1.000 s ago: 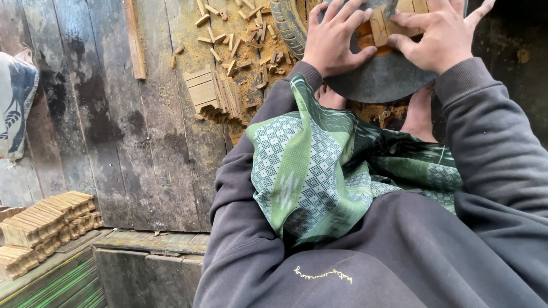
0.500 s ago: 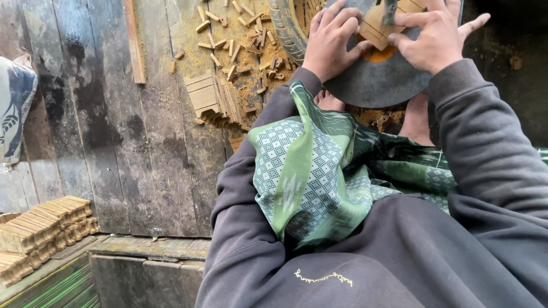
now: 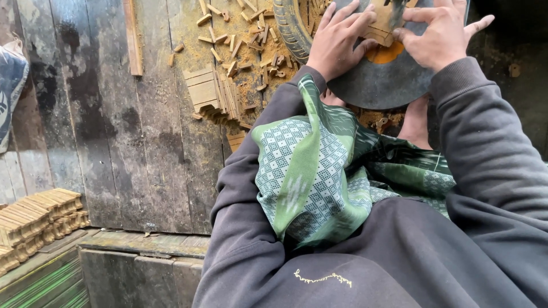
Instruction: Cutting small wooden blocks into thinner strips using a table-mounted circular saw.
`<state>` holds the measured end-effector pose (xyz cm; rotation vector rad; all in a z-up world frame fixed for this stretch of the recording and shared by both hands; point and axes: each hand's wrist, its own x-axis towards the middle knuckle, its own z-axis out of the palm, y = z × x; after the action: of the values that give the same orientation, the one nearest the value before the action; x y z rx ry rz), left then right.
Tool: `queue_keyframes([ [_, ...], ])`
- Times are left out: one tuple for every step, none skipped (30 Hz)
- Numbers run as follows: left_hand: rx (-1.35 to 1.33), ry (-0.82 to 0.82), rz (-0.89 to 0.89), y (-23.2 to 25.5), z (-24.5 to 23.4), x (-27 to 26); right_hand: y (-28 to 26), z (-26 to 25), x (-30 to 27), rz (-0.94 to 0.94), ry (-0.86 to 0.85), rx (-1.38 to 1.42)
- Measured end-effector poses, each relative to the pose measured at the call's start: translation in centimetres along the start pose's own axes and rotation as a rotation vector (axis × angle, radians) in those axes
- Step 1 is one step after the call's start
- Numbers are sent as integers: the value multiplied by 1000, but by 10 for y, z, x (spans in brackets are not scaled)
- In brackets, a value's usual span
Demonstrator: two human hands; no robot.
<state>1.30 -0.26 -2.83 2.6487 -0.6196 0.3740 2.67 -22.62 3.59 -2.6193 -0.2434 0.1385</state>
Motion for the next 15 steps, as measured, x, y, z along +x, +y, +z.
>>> queue_keyframes([
  [-1,0,-2,1,-2,0,2,1,1,-1,-2,-1],
  [2,15,3,2,-3,0,3,2,2,-6,-5,-3],
  [7,30,10,2,-5,1,5,3,3,-12,-6,-3],
  [8,30,9,3,-7,1,9,5,4,-14,-7,-3],
  [13,31,9,3,-8,2,13,8,5,-27,3,-17],
  [18,32,9,4,-10,2,17,11,6,-40,13,-30],
  [18,32,7,5,-12,3,19,12,8,-41,12,-31],
  [21,28,0,6,-15,3,20,13,9,-36,14,-35],
  [24,24,-6,7,-17,3,22,14,11,-30,17,-40],
  [24,25,-7,7,-15,4,22,15,11,-31,16,-40],
  [20,14,-27,6,-14,5,23,16,12,-61,48,-40],
  [15,4,-47,5,-13,7,23,16,12,-91,80,-39],
  [18,6,-48,4,-12,8,27,19,18,-95,81,-39],
  [41,3,-56,2,-11,10,30,22,25,-83,89,-43],
  [63,-4,-64,2,-11,10,34,26,29,-69,94,-46],
])
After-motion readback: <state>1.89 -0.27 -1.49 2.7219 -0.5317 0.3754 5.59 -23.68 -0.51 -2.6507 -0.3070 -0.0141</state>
